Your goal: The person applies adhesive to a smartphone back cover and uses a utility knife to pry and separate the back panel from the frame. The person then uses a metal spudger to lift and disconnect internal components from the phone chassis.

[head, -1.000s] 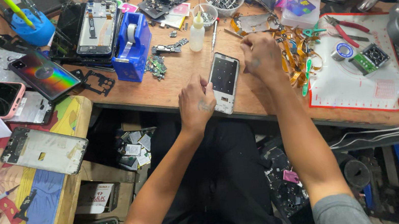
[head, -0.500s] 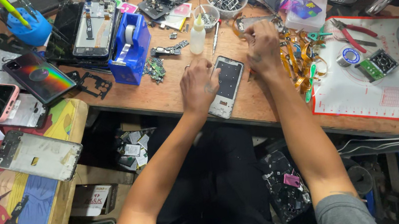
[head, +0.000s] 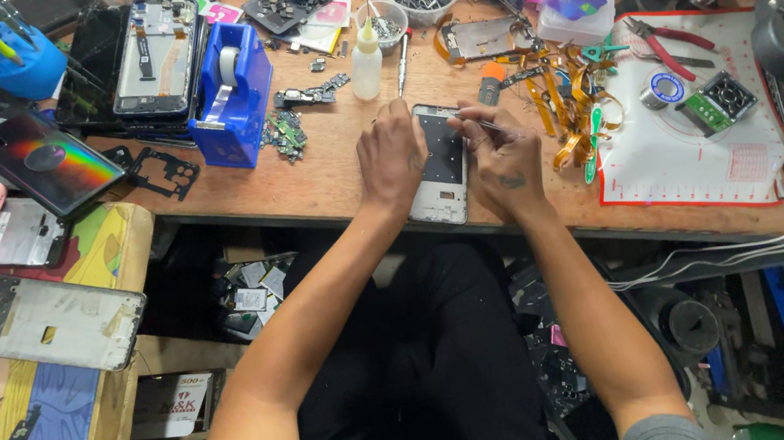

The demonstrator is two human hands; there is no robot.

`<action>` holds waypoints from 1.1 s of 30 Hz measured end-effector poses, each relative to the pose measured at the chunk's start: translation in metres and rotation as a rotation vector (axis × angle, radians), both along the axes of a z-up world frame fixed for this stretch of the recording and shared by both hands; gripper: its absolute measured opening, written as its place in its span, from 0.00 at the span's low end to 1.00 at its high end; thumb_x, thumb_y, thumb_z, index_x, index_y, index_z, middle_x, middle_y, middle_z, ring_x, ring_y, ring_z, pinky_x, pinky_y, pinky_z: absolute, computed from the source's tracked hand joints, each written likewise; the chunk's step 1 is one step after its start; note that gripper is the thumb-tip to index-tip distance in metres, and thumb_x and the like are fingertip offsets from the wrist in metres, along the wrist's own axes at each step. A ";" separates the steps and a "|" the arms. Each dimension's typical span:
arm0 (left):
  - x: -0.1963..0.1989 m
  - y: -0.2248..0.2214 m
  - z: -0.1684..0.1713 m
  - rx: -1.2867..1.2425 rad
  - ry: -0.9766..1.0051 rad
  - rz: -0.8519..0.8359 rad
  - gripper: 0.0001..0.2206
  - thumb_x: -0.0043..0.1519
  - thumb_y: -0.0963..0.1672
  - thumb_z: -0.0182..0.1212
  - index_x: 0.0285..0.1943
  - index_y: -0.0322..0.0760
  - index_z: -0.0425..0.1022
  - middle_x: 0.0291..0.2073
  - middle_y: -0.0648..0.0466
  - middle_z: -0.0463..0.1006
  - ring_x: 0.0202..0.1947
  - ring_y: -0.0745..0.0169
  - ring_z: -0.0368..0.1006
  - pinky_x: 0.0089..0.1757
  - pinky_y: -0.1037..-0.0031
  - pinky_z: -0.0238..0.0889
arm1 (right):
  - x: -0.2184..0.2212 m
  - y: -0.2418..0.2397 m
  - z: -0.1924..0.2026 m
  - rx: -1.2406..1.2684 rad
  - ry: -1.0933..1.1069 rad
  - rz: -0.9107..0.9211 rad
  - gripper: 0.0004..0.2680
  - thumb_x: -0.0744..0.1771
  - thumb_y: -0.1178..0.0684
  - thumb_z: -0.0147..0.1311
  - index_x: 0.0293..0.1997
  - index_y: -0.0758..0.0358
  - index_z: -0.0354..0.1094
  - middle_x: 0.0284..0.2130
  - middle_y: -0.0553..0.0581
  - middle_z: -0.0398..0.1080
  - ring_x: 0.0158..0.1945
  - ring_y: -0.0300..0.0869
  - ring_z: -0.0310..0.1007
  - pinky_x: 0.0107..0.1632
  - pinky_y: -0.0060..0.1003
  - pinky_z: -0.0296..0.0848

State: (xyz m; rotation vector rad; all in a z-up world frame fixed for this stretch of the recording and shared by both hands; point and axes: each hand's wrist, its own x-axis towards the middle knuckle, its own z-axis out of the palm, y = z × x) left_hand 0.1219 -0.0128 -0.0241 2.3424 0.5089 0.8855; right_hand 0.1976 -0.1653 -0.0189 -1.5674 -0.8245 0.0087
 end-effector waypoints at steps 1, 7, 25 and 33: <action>0.001 -0.001 -0.002 0.020 -0.003 0.001 0.05 0.63 0.40 0.56 0.37 0.29 0.70 0.32 0.36 0.78 0.32 0.34 0.78 0.34 0.52 0.71 | 0.000 -0.004 -0.006 -0.075 -0.063 -0.033 0.05 0.71 0.65 0.52 0.50 0.75 0.71 0.49 0.66 0.76 0.50 0.46 0.80 0.52 0.36 0.79; 0.005 0.003 -0.006 0.053 -0.004 -0.017 0.04 0.62 0.38 0.55 0.37 0.26 0.68 0.32 0.35 0.77 0.32 0.38 0.80 0.33 0.57 0.73 | 0.039 -0.017 -0.009 -0.018 0.269 -0.078 0.07 0.71 0.62 0.50 0.52 0.77 0.70 0.43 0.63 0.76 0.46 0.44 0.82 0.49 0.34 0.83; -0.007 0.002 0.010 -0.174 -0.039 -0.049 0.06 0.67 0.42 0.51 0.41 0.31 0.66 0.34 0.38 0.77 0.37 0.33 0.77 0.38 0.51 0.67 | -0.021 0.003 0.029 -0.233 -0.039 -0.074 0.08 0.71 0.59 0.52 0.55 0.68 0.73 0.47 0.62 0.79 0.50 0.41 0.81 0.52 0.33 0.77; 0.000 0.011 -0.003 -0.265 -0.200 0.048 0.13 0.72 0.45 0.52 0.37 0.31 0.67 0.32 0.36 0.76 0.35 0.30 0.74 0.36 0.49 0.64 | -0.017 0.007 0.017 -0.198 0.008 -0.077 0.09 0.69 0.59 0.55 0.54 0.66 0.73 0.45 0.61 0.79 0.47 0.40 0.80 0.50 0.32 0.78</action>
